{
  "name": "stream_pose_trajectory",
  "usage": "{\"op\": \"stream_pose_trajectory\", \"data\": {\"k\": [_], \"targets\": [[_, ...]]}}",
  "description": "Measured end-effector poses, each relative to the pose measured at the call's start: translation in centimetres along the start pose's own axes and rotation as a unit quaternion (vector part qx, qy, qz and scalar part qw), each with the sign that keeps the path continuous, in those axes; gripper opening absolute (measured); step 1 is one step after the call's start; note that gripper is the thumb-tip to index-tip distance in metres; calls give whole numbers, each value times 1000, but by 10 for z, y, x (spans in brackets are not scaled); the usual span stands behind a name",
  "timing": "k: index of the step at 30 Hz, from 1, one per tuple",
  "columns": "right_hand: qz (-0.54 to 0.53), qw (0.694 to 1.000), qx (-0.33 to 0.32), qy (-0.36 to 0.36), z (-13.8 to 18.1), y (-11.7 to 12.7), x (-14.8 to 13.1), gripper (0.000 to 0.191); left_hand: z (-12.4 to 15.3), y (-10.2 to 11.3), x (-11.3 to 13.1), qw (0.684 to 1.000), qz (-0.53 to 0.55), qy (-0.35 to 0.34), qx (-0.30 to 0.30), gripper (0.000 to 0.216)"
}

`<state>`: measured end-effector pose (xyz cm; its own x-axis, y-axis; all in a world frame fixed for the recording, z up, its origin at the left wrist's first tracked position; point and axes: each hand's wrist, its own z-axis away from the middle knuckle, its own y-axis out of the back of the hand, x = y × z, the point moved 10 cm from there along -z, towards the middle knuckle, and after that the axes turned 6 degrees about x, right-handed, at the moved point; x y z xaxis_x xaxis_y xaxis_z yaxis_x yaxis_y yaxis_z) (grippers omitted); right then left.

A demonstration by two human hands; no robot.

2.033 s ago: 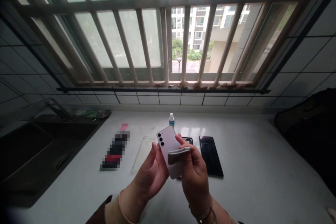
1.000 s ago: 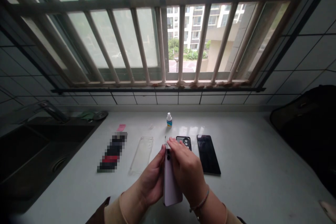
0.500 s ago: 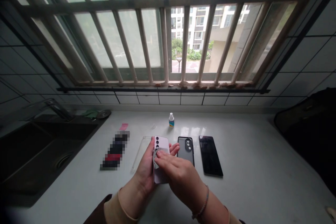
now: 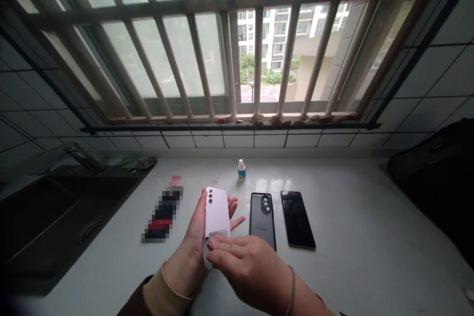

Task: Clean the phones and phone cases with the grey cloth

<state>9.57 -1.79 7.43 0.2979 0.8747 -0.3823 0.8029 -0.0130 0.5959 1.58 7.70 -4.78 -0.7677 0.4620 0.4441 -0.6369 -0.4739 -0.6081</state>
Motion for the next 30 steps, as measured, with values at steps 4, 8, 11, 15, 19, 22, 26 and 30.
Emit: {"op": "stream_pose_trajectory", "data": {"k": [4, 8, 11, 15, 19, 22, 26, 30], "targets": [[-128, 980, 30, -151, 4, 9, 26, 25, -4, 3, -5, 1000, -4, 21, -3, 62], [-221, 885, 160, -376, 28, 27, 78, 35, -3, -6, -17, 994, -39, 70, -68, 55], [-125, 847, 273, -438, 50, 53, 102, 40, 6, -10, -26, 984, -115, 94, -95, 56], [77, 888, 298, -342, 46, 75, 92, 34, 25, -17, -44, 964, -169, 159, -129, 63], [161, 942, 202, -215, 27, 50, 73, 37, 27, -21, -50, 964, -159, 164, -137, 56], [191, 956, 154, -164, 21, 31, 65, 41, 23, -21, -50, 971, -123, 163, -125, 59], [184, 968, 109, -132, 18, 14, 59, 41, 18, -22, -47, 976, -77, 173, -110, 67], [152, 982, 81, -81, 11, 5, 39, 40, 7, -17, -33, 985, -50, 138, -87, 72]]}}
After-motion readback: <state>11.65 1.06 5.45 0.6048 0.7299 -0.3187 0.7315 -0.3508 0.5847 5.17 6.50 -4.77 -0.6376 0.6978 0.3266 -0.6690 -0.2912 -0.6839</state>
